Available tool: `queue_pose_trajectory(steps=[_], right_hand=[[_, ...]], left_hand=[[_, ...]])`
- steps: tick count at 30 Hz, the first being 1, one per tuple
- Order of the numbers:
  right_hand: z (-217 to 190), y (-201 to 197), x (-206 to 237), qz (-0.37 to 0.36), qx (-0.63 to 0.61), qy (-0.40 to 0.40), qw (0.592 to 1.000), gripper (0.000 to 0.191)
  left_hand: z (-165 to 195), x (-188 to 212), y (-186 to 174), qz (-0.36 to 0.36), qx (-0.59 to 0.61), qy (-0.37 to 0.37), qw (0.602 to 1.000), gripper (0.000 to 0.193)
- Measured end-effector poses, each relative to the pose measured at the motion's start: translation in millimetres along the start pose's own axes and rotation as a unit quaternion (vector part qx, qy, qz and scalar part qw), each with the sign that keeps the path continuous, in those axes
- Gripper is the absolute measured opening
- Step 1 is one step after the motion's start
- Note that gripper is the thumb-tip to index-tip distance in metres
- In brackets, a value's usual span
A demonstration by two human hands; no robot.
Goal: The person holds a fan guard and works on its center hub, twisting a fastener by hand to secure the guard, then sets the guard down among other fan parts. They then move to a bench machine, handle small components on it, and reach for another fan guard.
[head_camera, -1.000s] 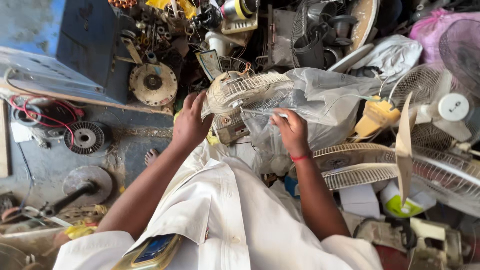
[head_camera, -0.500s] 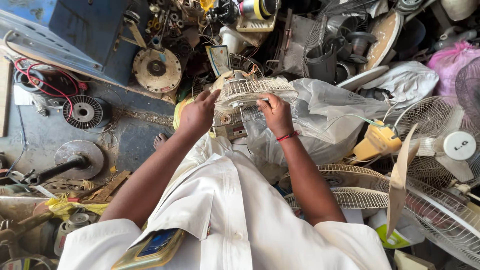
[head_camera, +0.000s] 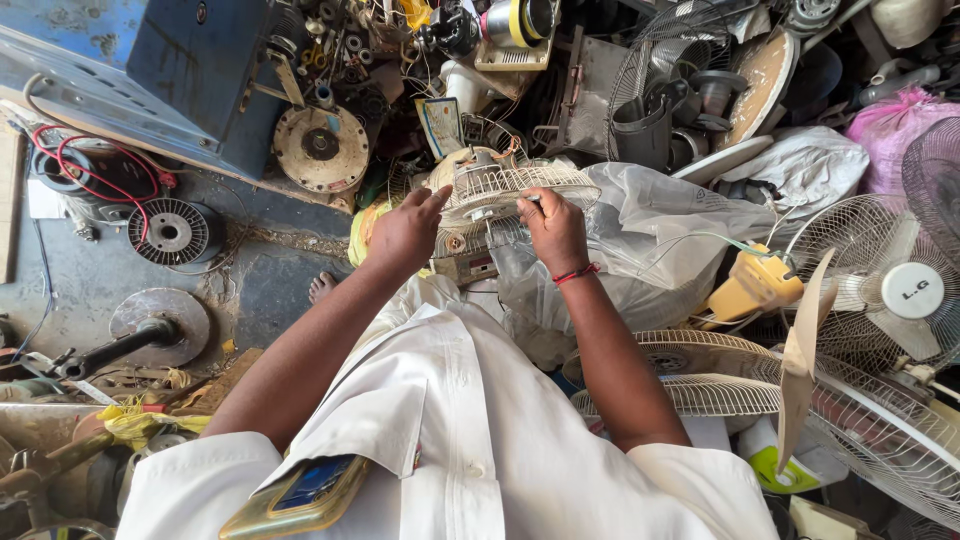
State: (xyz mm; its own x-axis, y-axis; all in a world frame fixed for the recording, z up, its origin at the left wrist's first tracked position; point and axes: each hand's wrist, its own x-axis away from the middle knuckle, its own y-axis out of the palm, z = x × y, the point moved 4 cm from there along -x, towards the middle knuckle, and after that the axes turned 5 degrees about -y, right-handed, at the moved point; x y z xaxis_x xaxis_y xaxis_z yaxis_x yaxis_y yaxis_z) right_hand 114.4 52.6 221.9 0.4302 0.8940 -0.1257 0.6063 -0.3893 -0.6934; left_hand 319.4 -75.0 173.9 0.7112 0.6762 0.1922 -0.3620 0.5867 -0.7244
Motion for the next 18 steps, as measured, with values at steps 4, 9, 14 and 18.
queue_pose_trajectory(steps=[4,9,14,18], right_hand=[[-7,2,3,0.003,0.015,0.001,1.0,0.014],[-10,7,4,-0.005,0.057,-0.008,0.998,0.014],[-11,11,3,-0.013,0.051,-0.005,0.999,0.015],[-14,13,3,-0.027,0.042,0.006,0.999,0.016]], left_hand=[[-1,3,-4,-0.009,0.001,0.002,1.0,0.048],[-2,6,-8,0.006,0.014,0.019,1.0,0.048],[-5,7,-8,0.005,0.014,0.023,1.0,0.048],[-7,10,-8,0.005,0.01,0.022,1.0,0.049]])
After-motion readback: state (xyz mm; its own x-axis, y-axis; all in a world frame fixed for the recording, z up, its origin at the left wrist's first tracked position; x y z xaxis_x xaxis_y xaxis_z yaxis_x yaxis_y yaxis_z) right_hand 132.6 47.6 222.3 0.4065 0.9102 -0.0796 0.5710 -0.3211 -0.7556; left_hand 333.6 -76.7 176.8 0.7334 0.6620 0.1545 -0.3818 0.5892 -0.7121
